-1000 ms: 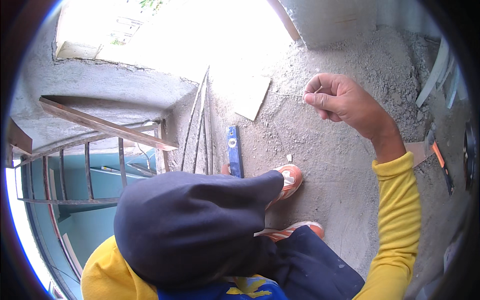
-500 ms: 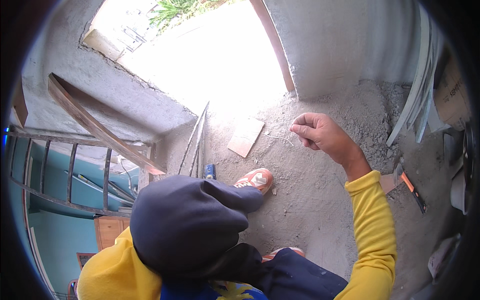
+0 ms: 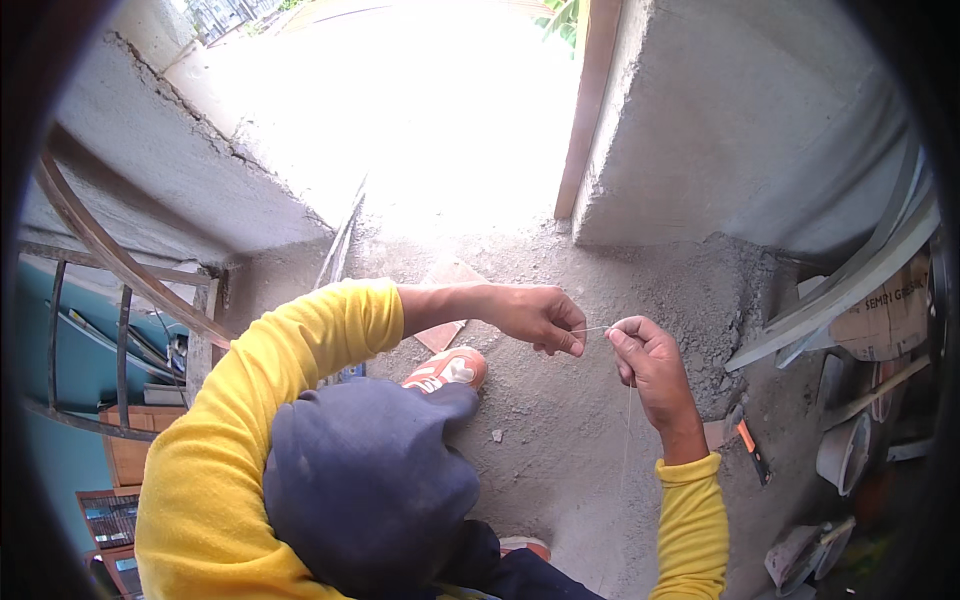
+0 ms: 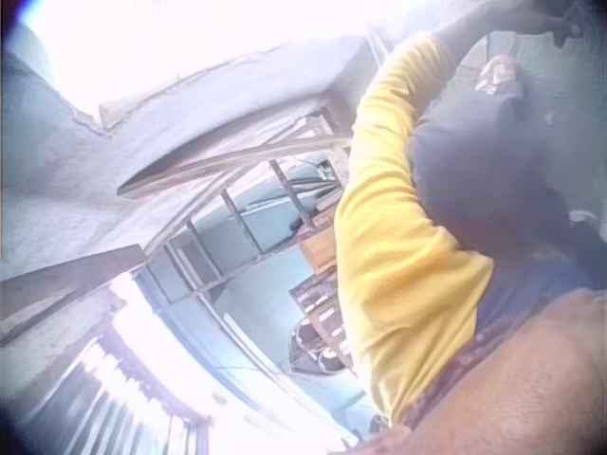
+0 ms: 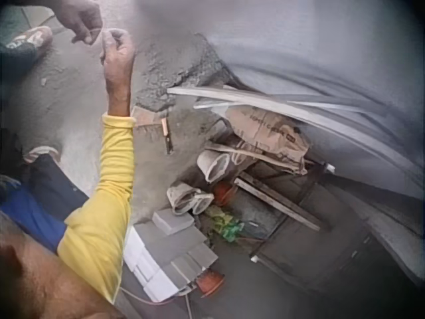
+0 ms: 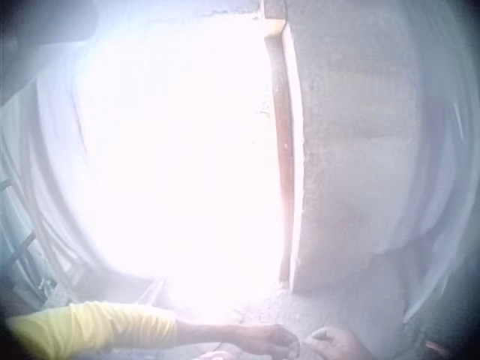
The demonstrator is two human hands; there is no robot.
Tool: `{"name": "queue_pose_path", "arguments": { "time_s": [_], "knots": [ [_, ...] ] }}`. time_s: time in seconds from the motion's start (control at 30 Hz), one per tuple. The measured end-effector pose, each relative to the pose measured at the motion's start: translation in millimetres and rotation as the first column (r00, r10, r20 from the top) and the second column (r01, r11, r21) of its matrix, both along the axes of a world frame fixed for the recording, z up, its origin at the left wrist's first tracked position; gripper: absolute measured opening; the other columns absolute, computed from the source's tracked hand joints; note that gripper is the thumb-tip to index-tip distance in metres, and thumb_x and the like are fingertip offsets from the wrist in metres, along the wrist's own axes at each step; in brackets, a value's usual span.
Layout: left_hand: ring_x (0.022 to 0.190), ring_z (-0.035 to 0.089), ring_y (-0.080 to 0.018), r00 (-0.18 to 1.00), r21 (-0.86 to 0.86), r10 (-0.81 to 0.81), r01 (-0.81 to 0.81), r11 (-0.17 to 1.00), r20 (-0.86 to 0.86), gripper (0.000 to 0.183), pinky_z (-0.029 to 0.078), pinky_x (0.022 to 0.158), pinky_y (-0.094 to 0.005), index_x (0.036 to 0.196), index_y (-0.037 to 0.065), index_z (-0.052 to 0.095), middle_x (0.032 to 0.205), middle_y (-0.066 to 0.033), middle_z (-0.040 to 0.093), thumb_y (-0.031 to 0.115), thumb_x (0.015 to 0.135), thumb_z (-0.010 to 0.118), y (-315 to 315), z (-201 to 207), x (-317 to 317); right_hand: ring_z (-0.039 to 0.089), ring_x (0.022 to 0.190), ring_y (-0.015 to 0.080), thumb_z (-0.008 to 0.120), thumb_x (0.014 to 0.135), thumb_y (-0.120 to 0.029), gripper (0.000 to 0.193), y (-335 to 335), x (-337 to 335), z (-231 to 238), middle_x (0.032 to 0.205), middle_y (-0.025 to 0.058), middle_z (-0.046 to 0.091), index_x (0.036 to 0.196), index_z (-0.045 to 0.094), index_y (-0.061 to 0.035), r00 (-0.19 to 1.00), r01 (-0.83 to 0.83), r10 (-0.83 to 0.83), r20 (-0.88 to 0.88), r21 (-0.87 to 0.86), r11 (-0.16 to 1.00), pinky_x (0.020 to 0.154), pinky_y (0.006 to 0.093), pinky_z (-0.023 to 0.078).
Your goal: The person hammers nails into a concrete wall using a hammer and a string line for alignment. They repeatedly position the string, drive nails, and adjust the line to maintain a straight reference.
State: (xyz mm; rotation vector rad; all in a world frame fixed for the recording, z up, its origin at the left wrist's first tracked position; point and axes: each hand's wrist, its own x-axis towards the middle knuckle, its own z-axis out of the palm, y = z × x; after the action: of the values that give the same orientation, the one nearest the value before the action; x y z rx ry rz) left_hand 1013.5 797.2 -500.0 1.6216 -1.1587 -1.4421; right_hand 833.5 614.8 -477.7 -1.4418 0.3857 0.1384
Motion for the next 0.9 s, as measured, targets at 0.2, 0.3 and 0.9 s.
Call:
{"name": "queue_pose_path", "arguments": {
  "time_s": [0.2, 0.3, 0.9],
  "knots": [
    [0.072, 0.056, -0.0059, 0.988, -0.219, 0.106, -0.08, 0.972, 0.109, 0.028, 0.044, 0.064, -0.0299, 0.101, 0.005, 0.073, 0.076, 0.0043, 0.064, 0.033, 0.103, 0.069, 3, -28, 92, 0.044, 0.063, 0.0028, 0.063, 0.105, -0.017, 0.013, -13, 24, -30, 0.072, -0.0059, 0.052, 0.101, 0.066, -0.0054, 0.988, 0.127, -0.126, -0.094, 0.006, 0.992, 0.056, 0.0201, 0.034],
    [0.076, 0.057, -0.0083, 0.989, -0.239, 0.133, -0.114, 0.964, 0.065, 0.028, 0.046, 0.068, -0.0318, 0.102, 0.005, 0.073, 0.079, 0.0025, 0.065, 0.033, 0.102, 0.07, -3, -36, 122, 0.046, 0.066, 0.0033, 0.063, 0.105, -0.017, 0.014, 1, 59, -39, 0.074, -0.0053, 0.053, 0.101, 0.066, -0.0044, 0.988, 0.119, -0.118, -0.101, -0.002, 0.993, 0.059, 0.0207, 0.037],
    [0.087, 0.071, -0.0217, 0.979, -0.357, 0.021, 0.055, 0.933, 0.205, 0.021, 0.054, 0.08, -0.0386, 0.102, 0.006, 0.076, 0.09, -0.0068, 0.074, 0.025, 0.093, 0.075, -14, -70, 165, 0.068, 0.1, 0.0173, 0.069, 0.101, -0.022, 0.025, 21, -157, -24, 0.102, 0.0088, 0.075, 0.108, 0.069, 0.0018, 0.551, -0.282, 0.367, -0.749, 0.247, 0.927, 0.094, 0.0311, 0.051]
  ]
}}
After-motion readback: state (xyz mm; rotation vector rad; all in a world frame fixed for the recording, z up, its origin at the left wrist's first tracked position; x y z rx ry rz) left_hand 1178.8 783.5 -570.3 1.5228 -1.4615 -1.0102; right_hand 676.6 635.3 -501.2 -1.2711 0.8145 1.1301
